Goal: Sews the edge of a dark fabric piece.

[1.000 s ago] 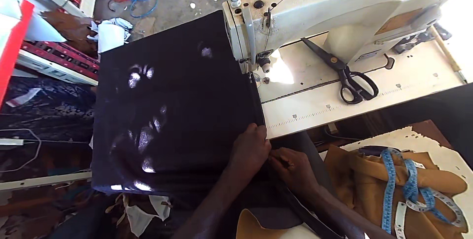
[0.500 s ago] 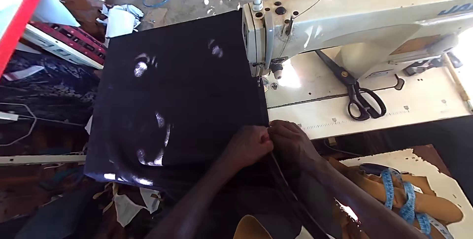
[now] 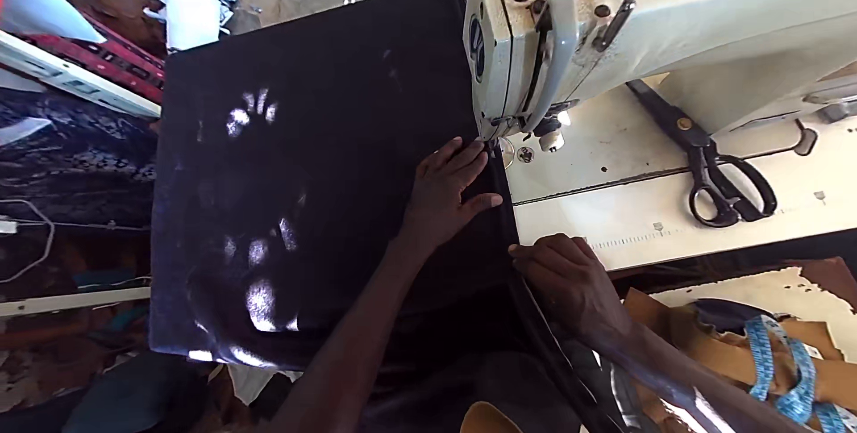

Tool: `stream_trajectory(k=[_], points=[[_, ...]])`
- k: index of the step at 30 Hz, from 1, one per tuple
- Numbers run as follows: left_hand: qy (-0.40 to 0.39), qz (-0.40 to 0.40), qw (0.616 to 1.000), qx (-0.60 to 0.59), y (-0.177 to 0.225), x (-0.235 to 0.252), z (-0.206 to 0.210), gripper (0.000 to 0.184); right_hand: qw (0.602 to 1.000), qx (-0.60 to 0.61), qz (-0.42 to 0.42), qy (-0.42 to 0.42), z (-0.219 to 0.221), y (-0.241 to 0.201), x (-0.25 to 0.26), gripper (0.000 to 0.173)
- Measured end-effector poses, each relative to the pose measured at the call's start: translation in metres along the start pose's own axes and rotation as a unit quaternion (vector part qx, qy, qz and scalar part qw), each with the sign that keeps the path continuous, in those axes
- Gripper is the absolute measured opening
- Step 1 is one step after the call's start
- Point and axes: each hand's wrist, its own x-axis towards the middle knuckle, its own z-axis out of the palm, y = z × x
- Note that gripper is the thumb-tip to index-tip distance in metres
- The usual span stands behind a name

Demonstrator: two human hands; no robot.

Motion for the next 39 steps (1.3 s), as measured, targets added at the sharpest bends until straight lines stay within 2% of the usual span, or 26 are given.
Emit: stream_trajectory(k=[14, 17, 21, 35, 39], points=[[0.006, 0.01, 1.0, 0.02, -0.014, 0.033, -0.006, 0.064, 0.999, -0.019, 0.033, -0.006, -0.001, 0.014, 0.03, 0.022], [0.034, 0.02, 0.999, 0.014, -0.005, 0.02, -0.007, 0.06, 0.999, -0.009, 0.04, 0.003, -0.001, 0.013, 0.034, 0.024], [0.004, -0.011, 1.0, 0.014, 0.009, -0.003, 0.004, 0.067, 0.999, 0.0, 0.037, 0.006, 0.0, 0.015, 0.032, 0.023], [-0.004, -0.01, 0.999, 0.033, -0.015, 0.039, -0.009, 0.066, 0.998, -0.011, 0.043, 0.042, 0.013, 0.044, 0.069, 0.021], [0.024, 0.011, 0.999, 0.033, -0.005, 0.024, -0.008, 0.059, 0.998, -0.008, 0.045, 0.04, 0.012, 0.042, 0.069, 0.02]])
